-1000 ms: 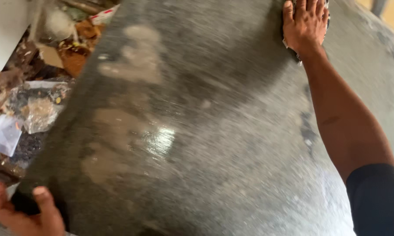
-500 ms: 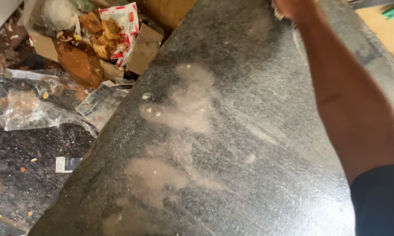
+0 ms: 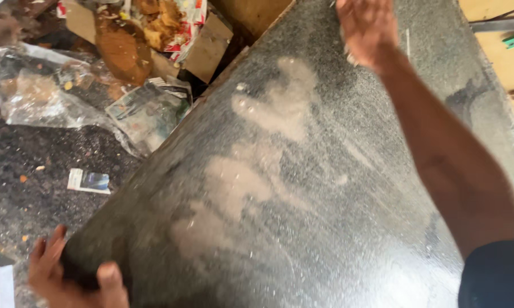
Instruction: The person cleans a stone countertop using a wet sponge and two different cloths, wiping the surface repeatedly by hand.
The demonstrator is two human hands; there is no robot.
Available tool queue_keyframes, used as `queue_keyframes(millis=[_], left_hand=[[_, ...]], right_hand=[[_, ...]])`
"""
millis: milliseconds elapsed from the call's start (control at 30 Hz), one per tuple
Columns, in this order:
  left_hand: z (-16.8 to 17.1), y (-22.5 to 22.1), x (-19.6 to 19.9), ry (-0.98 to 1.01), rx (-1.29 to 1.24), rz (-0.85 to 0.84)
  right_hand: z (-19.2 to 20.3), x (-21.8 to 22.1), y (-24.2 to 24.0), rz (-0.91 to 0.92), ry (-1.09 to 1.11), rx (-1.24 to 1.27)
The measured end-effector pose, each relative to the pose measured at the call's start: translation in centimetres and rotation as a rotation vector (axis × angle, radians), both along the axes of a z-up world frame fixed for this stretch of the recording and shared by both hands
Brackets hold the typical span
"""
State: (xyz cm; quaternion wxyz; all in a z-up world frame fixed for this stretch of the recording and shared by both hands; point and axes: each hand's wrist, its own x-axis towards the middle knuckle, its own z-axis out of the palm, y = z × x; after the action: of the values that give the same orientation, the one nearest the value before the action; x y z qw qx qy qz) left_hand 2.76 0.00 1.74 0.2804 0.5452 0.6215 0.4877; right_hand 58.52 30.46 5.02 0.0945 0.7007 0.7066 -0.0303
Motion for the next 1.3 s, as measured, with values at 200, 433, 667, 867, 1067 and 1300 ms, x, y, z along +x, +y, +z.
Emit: queue_keyframes(millis=[200,433,667,867,1067,1300], left_hand=[[3.3,0.8,0.9,0.420,0.002,-0.011],[3.4,0.6,1.0,0.351,-0.030,-0.033],[2.7,0.2,1.0,0.327,-0.033,-0.021],[2.2,0.2,0.8,0.213,-0.010,-0.061],[2.1,0.3,0.5,0.279,0.055,-0.061],[0.9,1.3,0.0,0.429,0.159,0.025]], right_hand=[[0.6,-5.7,-5.9,0.016,0.162,0.207],[-3.3,10.1,-7.7,-0.577,0.047,0.206],[-6.8,26.8,-20.1,-0.415,-0.152,0.328],[-7.4,25.3,-17.2,-0.496,0.084,0.360],[-8.2,13.5,-16.0,-0.300,-0.115,0.147],[-3.3,-5.4,-23.2,-0.244,-0.187,0.073]])
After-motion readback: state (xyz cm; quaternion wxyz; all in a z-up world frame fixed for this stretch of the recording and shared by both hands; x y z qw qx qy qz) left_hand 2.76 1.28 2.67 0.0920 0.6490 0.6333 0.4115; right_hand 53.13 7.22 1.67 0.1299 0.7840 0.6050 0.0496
